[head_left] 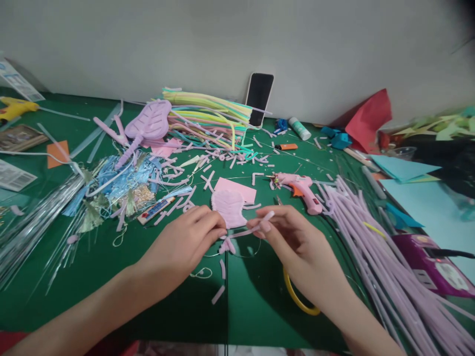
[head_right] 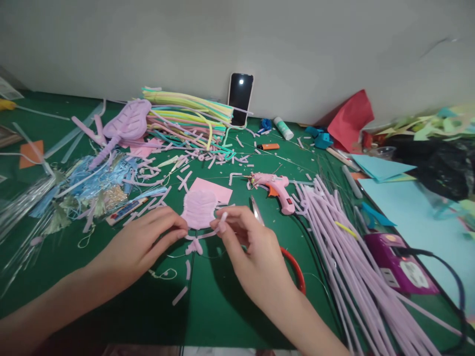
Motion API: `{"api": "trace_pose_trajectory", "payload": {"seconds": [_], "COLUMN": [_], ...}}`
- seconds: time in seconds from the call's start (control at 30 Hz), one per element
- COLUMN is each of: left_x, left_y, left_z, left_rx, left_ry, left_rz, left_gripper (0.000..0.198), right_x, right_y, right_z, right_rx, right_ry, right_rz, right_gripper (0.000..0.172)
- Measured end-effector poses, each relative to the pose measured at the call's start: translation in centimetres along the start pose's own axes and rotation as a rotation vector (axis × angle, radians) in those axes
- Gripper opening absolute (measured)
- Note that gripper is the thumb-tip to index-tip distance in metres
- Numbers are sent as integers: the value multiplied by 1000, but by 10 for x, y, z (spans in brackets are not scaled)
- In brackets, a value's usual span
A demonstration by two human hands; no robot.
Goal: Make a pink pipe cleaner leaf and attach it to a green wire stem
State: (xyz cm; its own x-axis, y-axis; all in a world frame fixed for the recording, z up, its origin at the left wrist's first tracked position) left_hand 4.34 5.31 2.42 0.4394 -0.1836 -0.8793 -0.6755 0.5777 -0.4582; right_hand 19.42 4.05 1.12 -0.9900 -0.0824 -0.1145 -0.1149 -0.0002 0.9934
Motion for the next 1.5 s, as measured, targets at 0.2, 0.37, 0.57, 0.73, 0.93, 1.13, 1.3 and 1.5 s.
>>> {"api": "trace_pose_trajectory", "payload": {"seconds": [0.2, 0.37, 0.57, 0.73, 0.93, 1.13, 1.3, 1.5], "left_x": [11, 18, 30, 31, 24, 26, 12, 6], "left_y": [16, 31, 29, 24, 26, 29, 26, 24], "left_z": [6, 1, -3, 4, 9, 7, 11, 13], "left_rx": [-207, -401, -438, -430, -422, -386, -249, -219], "left_ry": [34, 14, 117, 113, 45, 61, -60, -98], "left_rz": [-285, -651, -896, -901, -801, -698, -495, -378], "left_gripper": [18, 14, 24, 24, 12, 9, 7, 12], "right_x": [22, 26, 28, 41, 43, 32, 30, 38], "right_y": [20, 28, 34, 32, 31, 17, 19, 21], "right_z": [9, 15, 18, 20, 21, 25, 26, 24], "right_rx": [-134, -193, -219, -238, -248, -162, -235, -275], "right_ry": [120, 119, 116, 193, 174, 164, 219, 245], "right_rz": [-251, -307, -251, -245, -273, -260, -391, -432], "right_gripper": [10, 11, 9, 13, 10, 6, 6, 9]}}
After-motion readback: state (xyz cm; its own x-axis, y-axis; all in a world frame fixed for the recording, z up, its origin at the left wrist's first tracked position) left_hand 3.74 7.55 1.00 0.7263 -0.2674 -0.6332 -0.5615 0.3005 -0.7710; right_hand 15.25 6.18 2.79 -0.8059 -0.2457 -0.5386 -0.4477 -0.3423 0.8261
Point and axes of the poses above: each hand's wrist, its own z-axis towards the middle knuckle, its own x-axis out of the palm, y = z × x, the point moved 9 cm from there along z, towards the middle knuckle, and after that the axes turned 8 degrees about z, right-handed, at the moved point
